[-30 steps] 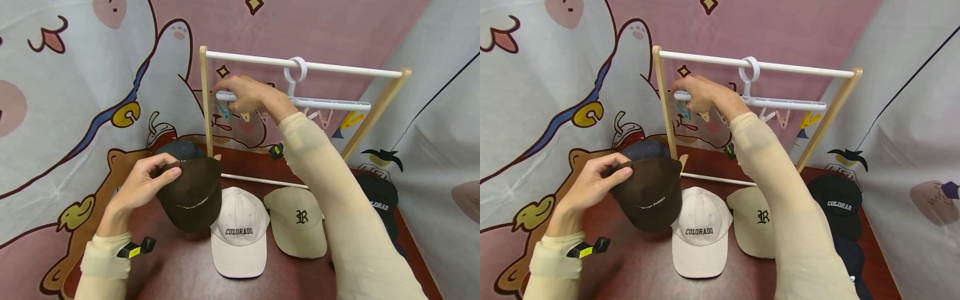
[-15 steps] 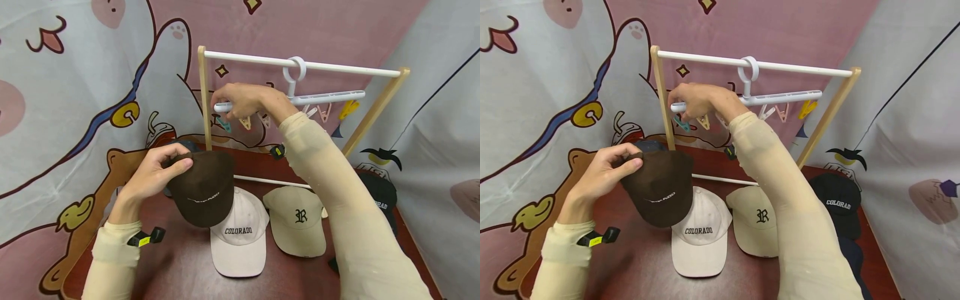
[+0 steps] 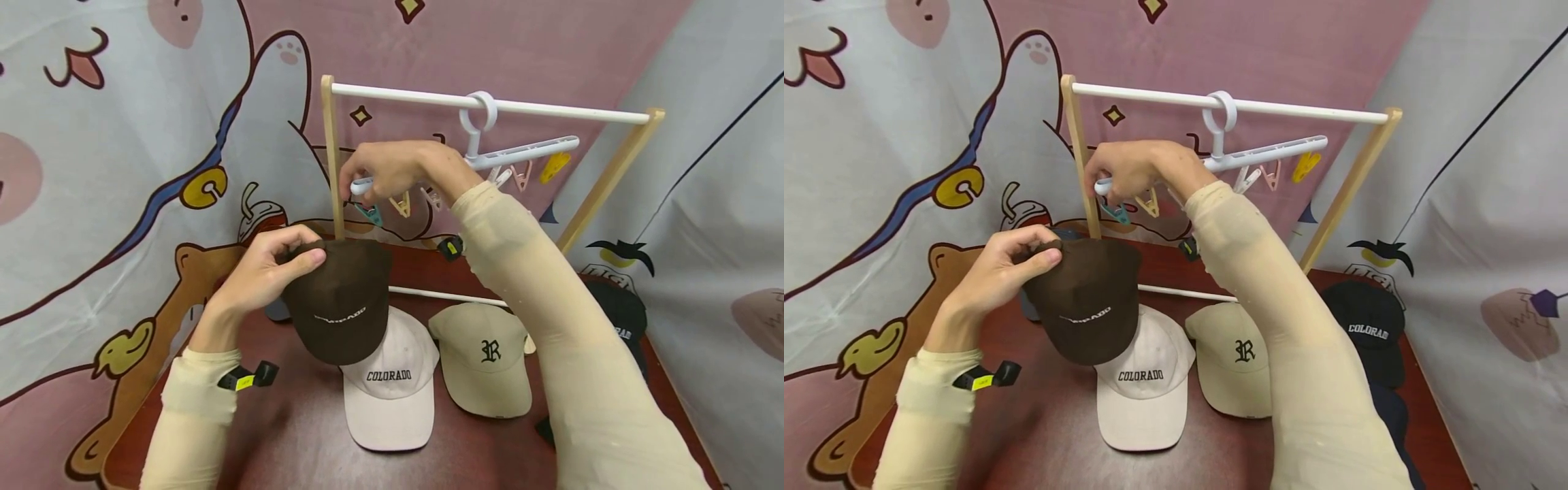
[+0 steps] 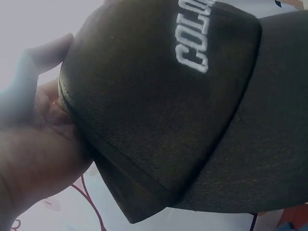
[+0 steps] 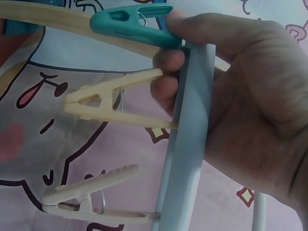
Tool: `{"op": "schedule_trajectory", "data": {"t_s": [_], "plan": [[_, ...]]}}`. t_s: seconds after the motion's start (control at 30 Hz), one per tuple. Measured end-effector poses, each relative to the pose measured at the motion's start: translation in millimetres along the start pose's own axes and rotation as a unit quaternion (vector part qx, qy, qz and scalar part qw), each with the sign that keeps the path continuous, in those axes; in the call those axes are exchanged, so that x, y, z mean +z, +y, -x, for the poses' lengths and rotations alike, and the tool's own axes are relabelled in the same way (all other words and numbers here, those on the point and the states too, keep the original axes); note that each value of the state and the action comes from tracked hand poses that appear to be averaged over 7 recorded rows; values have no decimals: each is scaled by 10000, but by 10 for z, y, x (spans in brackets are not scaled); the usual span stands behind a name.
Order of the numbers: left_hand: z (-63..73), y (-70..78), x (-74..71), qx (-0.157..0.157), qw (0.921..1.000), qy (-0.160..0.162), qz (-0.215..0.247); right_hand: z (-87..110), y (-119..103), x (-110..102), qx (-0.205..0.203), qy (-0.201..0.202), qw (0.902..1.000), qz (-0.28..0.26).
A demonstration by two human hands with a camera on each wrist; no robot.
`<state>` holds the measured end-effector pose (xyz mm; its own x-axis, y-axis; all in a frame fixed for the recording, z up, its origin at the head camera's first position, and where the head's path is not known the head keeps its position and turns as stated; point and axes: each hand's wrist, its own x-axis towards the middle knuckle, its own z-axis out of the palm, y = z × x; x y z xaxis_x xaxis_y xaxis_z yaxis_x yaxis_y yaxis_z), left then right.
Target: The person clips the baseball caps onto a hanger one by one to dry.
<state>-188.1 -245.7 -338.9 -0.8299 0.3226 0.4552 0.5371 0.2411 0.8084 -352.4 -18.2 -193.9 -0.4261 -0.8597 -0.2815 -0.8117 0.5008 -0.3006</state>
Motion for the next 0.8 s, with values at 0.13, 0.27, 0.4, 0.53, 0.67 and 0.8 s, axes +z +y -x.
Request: {"op": "schedule_trajectory", "data": {"t_s": [0.13,0.27,0.4,0.53,0.67,0.8], "plan": [[-51,-11,1,-18,10000,-19,-41,5,-41,12,28,-94,9999,-57],[-92,-23,2,0,10000,-44,-54,-2,-105,31,224,-60,9994,271],[-129,-33,-2,37,9999,-76,-105,-13,-160,49,580,97,9946,854],[-154,-34,-1,5,9998,-105,-190,-5,-193,76,804,287,9906,1069],[-173,-53,1,-72,9996,-109,-240,2,-212,100,873,464,9887,1127],[-192,-82,-11,-156,9994,-91,-286,3,-210,119,831,547,9888,1115]]}}
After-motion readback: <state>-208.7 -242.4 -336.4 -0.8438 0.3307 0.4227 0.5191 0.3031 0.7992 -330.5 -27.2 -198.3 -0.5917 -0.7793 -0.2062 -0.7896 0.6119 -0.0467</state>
